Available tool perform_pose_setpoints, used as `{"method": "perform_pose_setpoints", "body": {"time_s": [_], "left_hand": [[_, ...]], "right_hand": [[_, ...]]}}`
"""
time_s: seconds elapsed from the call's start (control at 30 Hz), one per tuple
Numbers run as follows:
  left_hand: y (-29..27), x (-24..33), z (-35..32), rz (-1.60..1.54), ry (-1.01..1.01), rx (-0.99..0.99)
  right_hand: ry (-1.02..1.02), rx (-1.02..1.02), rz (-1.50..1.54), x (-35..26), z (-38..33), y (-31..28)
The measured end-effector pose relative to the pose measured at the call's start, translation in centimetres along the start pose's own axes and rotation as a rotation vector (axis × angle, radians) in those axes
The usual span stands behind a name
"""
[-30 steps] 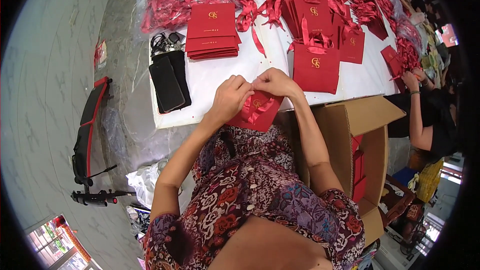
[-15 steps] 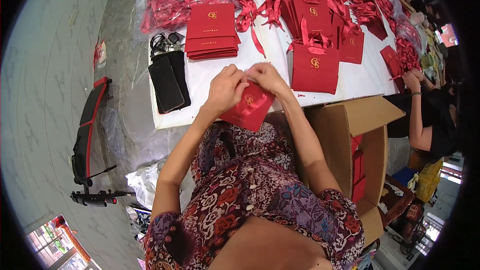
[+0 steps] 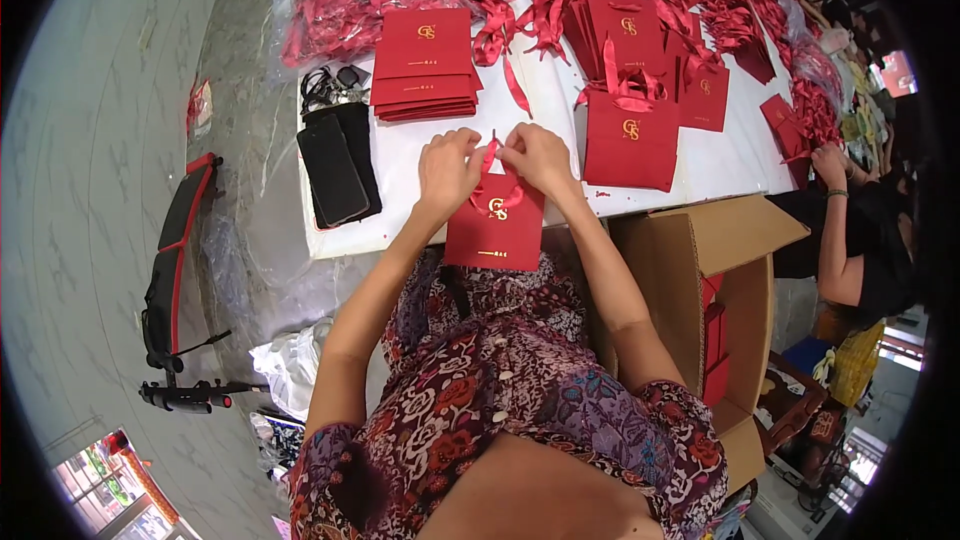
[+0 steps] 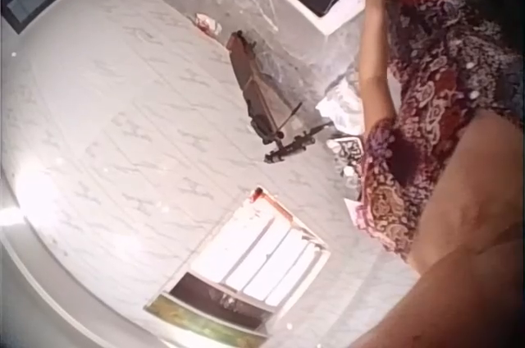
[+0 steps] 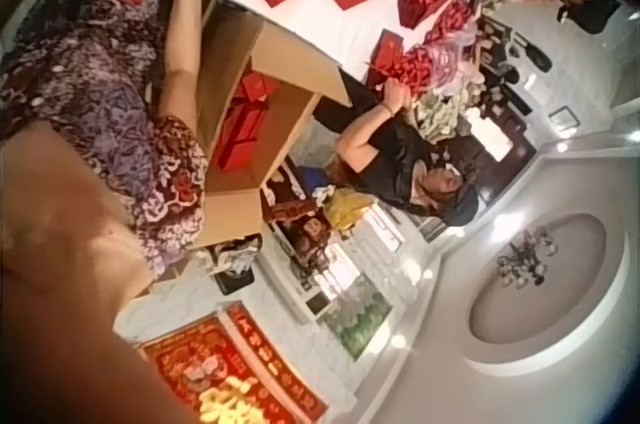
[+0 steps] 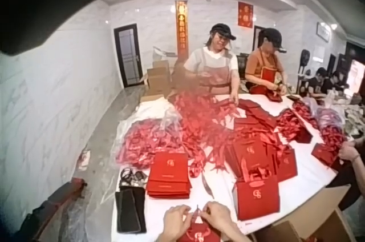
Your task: Tying red ribbons onto small red gift bags and organizing them into stacks.
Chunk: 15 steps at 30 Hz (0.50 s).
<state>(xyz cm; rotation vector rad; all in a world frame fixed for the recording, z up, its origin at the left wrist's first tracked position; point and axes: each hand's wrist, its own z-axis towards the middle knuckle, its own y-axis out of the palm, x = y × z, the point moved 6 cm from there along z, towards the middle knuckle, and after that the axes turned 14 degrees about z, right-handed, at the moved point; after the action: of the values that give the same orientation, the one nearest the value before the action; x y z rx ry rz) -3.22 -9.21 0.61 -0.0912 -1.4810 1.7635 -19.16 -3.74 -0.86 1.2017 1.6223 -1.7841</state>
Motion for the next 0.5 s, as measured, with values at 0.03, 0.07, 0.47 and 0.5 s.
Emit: {"method": "perform_pose_setpoints", "body": {"time_s": [0.03, 0.07, 0.47, 0.5], "left_hand": [[0.6, 0.3, 0.3, -0.002, 0.002, 0.0], [1.5, 0.5, 0.4, 0.02, -0.006, -0.044], [3.3, 0.0, 0.0, -0.453, -0.336, -0.142], [3.5, -0.2, -0.1, -0.526, -0.364, -0.169]], "right_hand": [[-0.05, 0.036, -0.012, 0.2, 0.0, 0.2], [-0.102, 0.069, -0.022, 0.0, 0.0, 0.3], [0.044, -0.027, 0.677, 3.9, 1.0, 2.1], [0.053, -0.103, 0.854, 3.7, 1.1, 2.5]]}}
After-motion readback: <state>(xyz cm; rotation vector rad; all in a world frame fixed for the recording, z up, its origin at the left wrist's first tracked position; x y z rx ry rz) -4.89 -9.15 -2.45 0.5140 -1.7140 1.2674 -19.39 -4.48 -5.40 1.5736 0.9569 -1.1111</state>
